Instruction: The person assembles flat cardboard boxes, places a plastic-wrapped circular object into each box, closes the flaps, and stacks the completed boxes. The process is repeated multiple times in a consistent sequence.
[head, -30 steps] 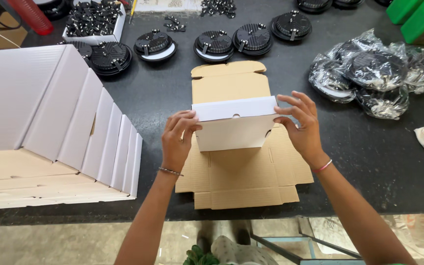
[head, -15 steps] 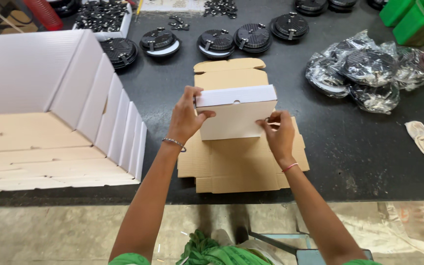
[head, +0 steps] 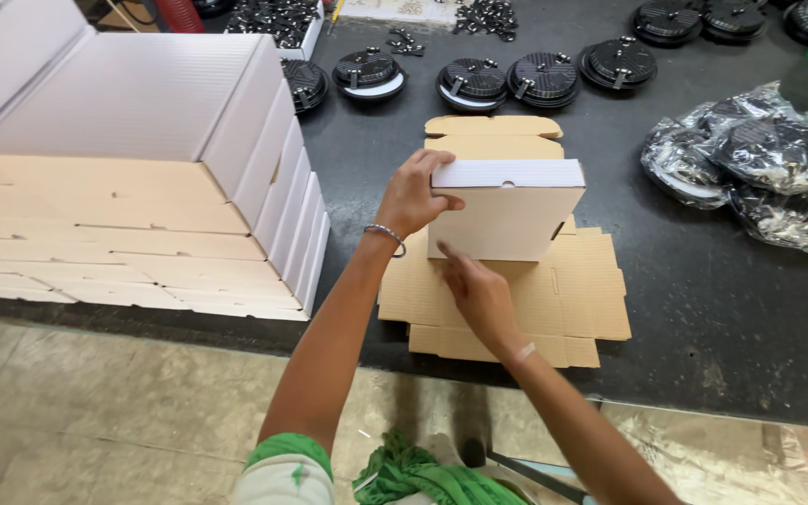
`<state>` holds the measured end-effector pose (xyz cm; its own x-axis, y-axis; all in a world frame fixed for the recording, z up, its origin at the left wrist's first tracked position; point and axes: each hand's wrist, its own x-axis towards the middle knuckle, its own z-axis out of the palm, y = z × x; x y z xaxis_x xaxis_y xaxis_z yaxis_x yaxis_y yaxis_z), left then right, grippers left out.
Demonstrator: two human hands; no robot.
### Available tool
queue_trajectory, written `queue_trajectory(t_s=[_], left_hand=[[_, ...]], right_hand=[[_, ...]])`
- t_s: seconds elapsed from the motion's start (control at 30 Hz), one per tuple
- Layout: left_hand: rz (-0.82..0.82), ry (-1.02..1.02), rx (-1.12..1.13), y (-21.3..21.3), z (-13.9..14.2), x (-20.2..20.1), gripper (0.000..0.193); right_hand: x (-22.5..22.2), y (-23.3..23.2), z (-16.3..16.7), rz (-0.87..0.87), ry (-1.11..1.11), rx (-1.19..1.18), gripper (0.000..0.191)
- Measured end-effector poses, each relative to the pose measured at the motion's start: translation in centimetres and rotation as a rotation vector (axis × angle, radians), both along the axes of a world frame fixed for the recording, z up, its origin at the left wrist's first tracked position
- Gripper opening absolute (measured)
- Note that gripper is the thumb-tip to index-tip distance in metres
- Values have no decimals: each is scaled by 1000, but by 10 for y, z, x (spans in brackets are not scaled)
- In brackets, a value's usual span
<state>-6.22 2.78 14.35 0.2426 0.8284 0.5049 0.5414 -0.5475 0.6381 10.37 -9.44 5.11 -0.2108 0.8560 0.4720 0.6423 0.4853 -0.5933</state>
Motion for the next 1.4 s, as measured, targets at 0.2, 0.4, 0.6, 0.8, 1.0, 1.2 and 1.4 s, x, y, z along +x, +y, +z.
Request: queue_trajectory(t_s=[0.2, 0.4, 0.6, 0.8, 1.0, 1.2, 1.4], left_hand=[[11, -14, 13, 0, -5, -1, 64], [3, -29, 36, 4, -10, -2, 63], [1, -6, 18, 3, -8, -1, 67], [-7, 32, -24, 5, -5, 1, 69], [8, 51, -32, 3, -7, 1, 69], [17, 46, -29, 5, -10, 1, 69], [11, 36, -9, 1, -9, 2, 70]], right_hand=[[-9, 67, 27, 22, -599, 324, 48], [7, 101, 7, 166, -712, 476, 36], [-5, 73, -3, 167, -944, 243, 28], [-47, -21, -28, 441, -399, 237, 32], [4, 62, 12, 78, -821, 309, 47], [18, 83, 5, 124, -799, 384, 38], [-14, 38, 16, 539, -31, -314, 31]])
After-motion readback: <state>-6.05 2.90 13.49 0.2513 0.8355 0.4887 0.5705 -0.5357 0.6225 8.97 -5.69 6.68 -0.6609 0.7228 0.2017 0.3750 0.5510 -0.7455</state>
